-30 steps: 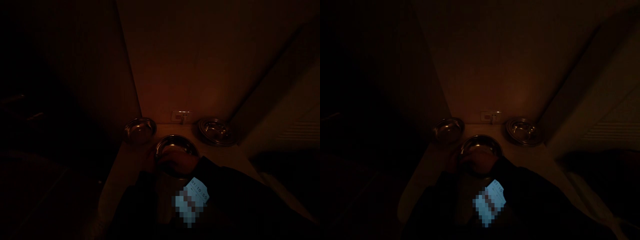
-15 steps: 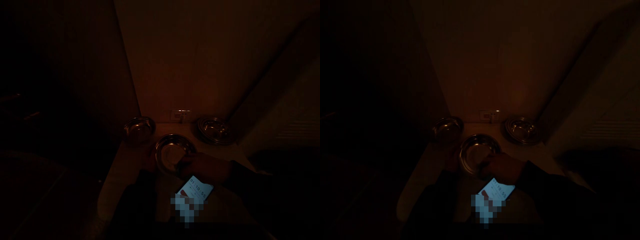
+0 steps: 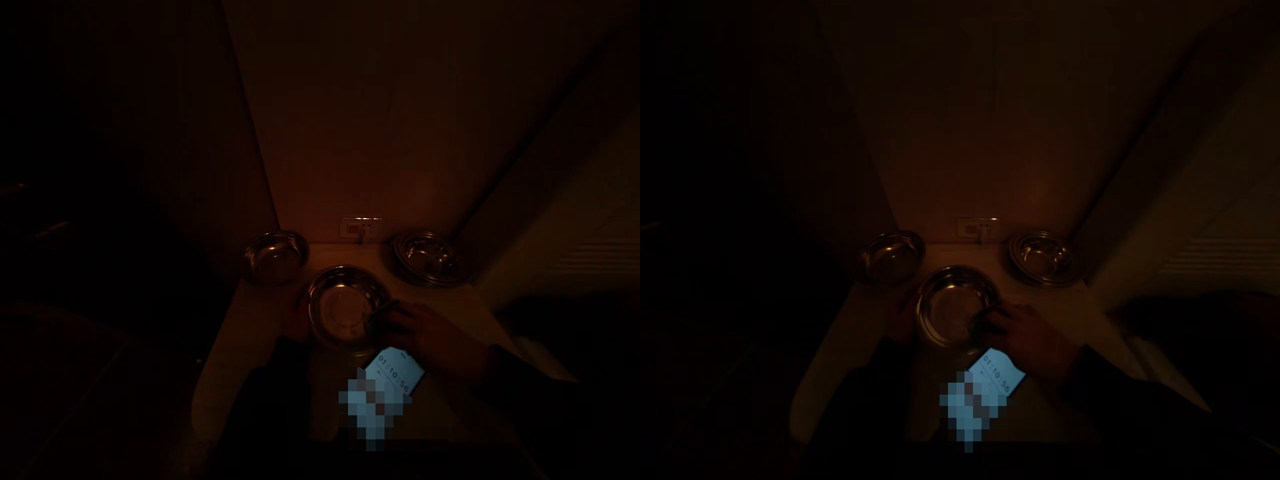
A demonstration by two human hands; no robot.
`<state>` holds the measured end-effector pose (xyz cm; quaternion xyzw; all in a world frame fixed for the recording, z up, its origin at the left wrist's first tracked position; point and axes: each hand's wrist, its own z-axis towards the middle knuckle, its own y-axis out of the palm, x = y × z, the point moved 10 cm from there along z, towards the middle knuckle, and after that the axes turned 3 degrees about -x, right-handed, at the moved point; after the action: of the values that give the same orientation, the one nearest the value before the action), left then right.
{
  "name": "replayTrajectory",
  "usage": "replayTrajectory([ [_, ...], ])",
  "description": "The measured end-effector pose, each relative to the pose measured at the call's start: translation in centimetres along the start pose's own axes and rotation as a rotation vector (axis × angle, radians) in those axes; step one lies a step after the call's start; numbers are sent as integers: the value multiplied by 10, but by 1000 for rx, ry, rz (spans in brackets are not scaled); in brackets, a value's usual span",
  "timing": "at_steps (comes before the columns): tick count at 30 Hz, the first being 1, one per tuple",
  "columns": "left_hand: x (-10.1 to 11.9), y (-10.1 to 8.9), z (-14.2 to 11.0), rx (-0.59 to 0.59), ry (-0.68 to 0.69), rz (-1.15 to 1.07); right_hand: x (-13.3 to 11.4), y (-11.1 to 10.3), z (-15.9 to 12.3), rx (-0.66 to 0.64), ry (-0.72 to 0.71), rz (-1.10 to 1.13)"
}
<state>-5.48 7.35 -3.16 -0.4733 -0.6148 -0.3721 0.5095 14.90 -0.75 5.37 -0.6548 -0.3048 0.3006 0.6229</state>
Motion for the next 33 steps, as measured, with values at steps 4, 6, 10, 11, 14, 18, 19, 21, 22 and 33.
replayTrajectory([
  [4,1,1,2,-10,47,20,30,-4,2,31,1,-53],
  [6,2,3,3,-29,82,28,42,-4,8,26,11,-77],
  [10,3,4,4,-43,95,23,65,-5,25,-8,78,-107],
  [11,4,3,3,-40,98,27,70,-5,31,-23,91,-110],
  [14,7,3,2,-38,99,41,78,-5,51,-48,94,-110],
  [18,11,2,0,-32,85,56,76,-9,84,-34,43,-140],
  [19,12,1,-1,-29,81,56,72,-10,93,-27,22,-146],
  [21,14,2,-2,-35,68,44,61,-11,112,-15,-21,-147],
  [22,15,3,-2,-39,65,37,54,-11,120,-10,-40,-145],
  [33,17,7,-3,-77,113,97,36,-2,127,-49,-130,-216],
])
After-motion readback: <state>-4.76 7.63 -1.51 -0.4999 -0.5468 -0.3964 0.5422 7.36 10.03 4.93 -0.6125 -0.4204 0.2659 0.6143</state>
